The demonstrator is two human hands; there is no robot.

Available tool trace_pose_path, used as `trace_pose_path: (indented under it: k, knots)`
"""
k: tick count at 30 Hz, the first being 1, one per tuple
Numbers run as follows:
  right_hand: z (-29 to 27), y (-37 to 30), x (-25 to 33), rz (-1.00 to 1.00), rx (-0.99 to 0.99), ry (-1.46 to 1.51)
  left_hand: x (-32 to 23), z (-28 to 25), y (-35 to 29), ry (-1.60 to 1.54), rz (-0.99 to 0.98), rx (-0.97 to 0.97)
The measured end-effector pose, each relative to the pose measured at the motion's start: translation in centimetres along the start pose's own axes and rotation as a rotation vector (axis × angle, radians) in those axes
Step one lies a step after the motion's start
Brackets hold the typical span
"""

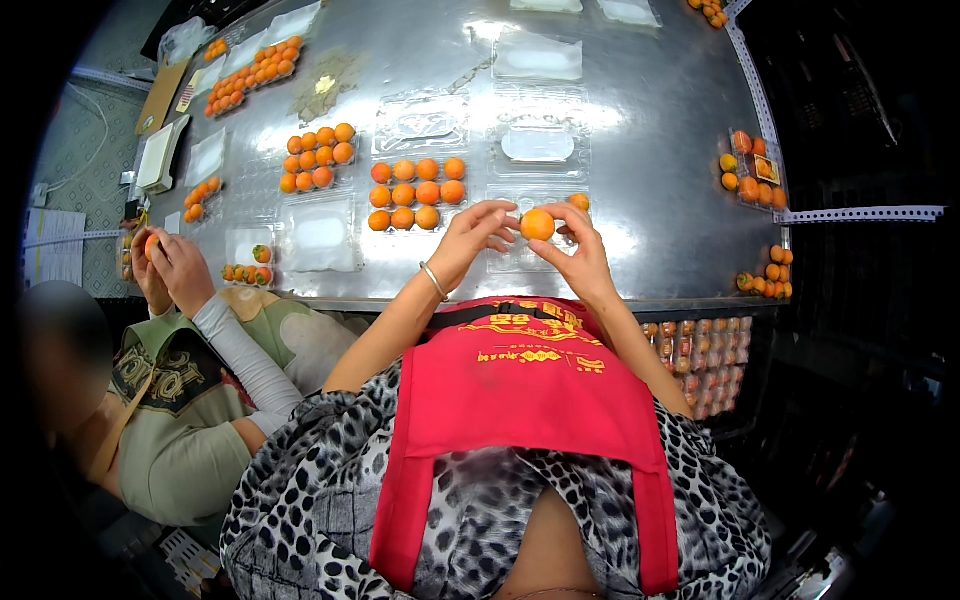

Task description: The person places small orange fruits into clear plastic trays on a metal table. They pick up the fruit one by one and arrange them in rows within the trays. The person also handles a filled tray, moving it to a crate.

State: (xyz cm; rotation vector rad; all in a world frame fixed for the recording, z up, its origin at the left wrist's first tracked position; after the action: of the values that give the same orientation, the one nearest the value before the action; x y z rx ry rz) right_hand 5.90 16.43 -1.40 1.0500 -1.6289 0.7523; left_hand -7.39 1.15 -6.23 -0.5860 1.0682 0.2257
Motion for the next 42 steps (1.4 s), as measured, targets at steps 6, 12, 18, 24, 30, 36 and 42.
trace_pose_path:
  k: [6,12,18,24,30,36,42]
  knots:
    - [-1.1,-0.7,3.9,-0.221,-0.033,-0.245,-2.9,3.4,-1.5,-0.082,-0.106,0.163]
    - [-1.7,-1.1,2.1,0.074,0.017,0.151,-6.5,5.6,-3.8,-0.045,0.138,-0.014]
    - [-0.5,-1.6,1.2,0.349,0.129,0.773,-6.1,5.5,-3.6,0.260,0.430,-0.030]
    - [0.8,-1.1,3.4,0.247,0.063,0.669,-6.9,6.0,-4.0,0.608,0.567,-0.078]
    - [-0.3,-1.2,4.0,0.006,-0.200,0.017,-6.1,5.5,-3.8,0.252,0.441,-0.013]
    - [-0.4,-1.2,5.7,-0.213,-0.211,-0.219,-6.4,7.0,-4.1,0.344,0.335,-0.012]
    - [-0.1,-1.4,5.9,-0.309,-0.193,-0.331,-4.9,6.9,-3.5,0.413,0.304,-0.096]
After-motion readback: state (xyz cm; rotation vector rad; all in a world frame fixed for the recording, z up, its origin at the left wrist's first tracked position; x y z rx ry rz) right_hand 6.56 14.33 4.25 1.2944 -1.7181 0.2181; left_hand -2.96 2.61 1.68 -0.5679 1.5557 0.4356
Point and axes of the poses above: each hand's wrist, its own y-axis towards the middle knuckle, its own z-axis out of the palm, x = y × z, the point moved 4 cm from there along y, towards the middle knuckle, and after that the axes turned 1 degree about x, right-handed, at the moved point
